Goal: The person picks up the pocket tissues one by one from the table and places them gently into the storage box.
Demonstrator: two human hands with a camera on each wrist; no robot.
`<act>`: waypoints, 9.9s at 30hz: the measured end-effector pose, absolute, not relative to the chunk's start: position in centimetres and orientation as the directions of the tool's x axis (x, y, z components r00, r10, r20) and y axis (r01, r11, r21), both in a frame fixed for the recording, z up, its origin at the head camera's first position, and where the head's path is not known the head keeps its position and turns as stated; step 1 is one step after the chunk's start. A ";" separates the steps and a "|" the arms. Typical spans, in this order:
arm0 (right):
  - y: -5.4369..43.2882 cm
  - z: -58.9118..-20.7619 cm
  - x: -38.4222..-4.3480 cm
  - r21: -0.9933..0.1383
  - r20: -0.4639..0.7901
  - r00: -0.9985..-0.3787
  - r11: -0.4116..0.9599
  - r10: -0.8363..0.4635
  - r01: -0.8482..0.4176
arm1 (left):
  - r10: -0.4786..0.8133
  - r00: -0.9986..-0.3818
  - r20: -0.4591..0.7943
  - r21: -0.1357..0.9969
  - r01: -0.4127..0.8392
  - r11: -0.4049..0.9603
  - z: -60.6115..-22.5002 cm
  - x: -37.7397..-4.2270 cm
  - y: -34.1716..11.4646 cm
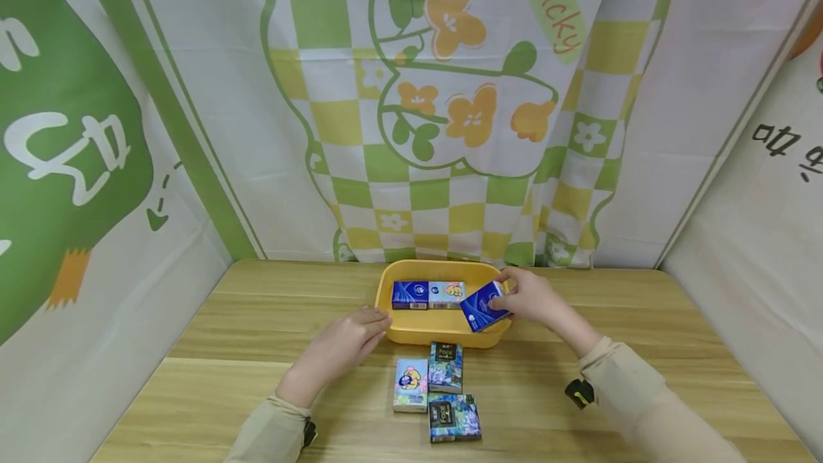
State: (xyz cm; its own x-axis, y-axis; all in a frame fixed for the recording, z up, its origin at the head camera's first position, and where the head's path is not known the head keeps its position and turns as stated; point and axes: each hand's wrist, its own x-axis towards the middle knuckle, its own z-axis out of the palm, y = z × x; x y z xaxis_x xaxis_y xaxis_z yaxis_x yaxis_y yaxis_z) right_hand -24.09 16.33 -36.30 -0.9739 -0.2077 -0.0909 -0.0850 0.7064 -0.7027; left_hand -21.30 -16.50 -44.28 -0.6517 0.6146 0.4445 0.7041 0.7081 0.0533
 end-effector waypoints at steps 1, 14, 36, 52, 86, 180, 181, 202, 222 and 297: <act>16.3 -36.2 -24.3 -0.699 -0.092 -0.976 0.711 -0.199 -0.079 | 0.614 -0.653 0.444 0.052 0.703 0.710 -44.3 -21.3 -16.5; 16.2 -35.5 -26.3 -0.612 -0.076 -0.985 0.787 -0.153 -0.075 | 0.609 -0.665 0.433 0.060 0.695 0.717 -44.3 -21.2 -16.6; 15.5 -35.9 -28.8 -0.508 -0.046 -0.993 0.859 -0.104 -0.067 | 0.613 -0.657 0.439 0.048 0.698 0.714 -44.0 -21.1 -16.5; 15.2 -36.8 -30.4 -0.478 -0.086 -0.995 0.878 -0.044 0.002 | 0.616 -0.653 0.441 0.050 0.703 0.710 -44.1 -21.1 -16.5; 15.2 -38.8 -31.5 -0.487 -0.051 -0.997 0.873 -0.053 -0.022 | 0.609 -0.662 0.437 0.059 0.697 0.715 -44.4 -21.3 -16.6; 13.3 -40.4 -30.5 -0.203 0.141 -0.990 0.979 0.014 -0.015 | 0.614 -0.658 0.437 0.054 0.700 0.712 -44.2 -21.0 -16.6; 13.3 -40.3 -30.5 -0.205 0.143 -0.990 0.979 0.016 -0.014 | 0.614 -0.658 0.436 0.054 0.700 0.712 -44.2 -21.1 -16.6; 13.4 -40.3 -31.0 -0.232 0.141 -0.990 0.973 0.018 -0.015 | 0.624 -0.646 0.440 0.049 0.711 0.702 -44.0 -21.1 -16.5; 13.4 -41.0 -31.2 -0.237 0.128 -0.992 0.971 -0.009 -0.039 | 0.620 -0.665 0.416 0.051 0.698 0.714 -44.0 -21.1 -16.5; 12.7 -41.6 -30.8 -0.189 0.079 -0.996 0.981 -0.040 -0.054 | 0.613 -0.667 0.424 0.053 0.693 0.719 -44.3 -21.1 -16.5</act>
State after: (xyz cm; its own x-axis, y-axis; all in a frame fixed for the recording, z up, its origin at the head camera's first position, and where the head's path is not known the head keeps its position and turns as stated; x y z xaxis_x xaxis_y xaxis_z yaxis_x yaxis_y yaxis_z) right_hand -30.77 12.72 -41.60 -0.9961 -0.0402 0.0789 -0.0545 0.9806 -0.1885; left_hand -21.10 -16.50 -44.29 -0.6672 0.6127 0.4236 0.6934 0.7187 0.0526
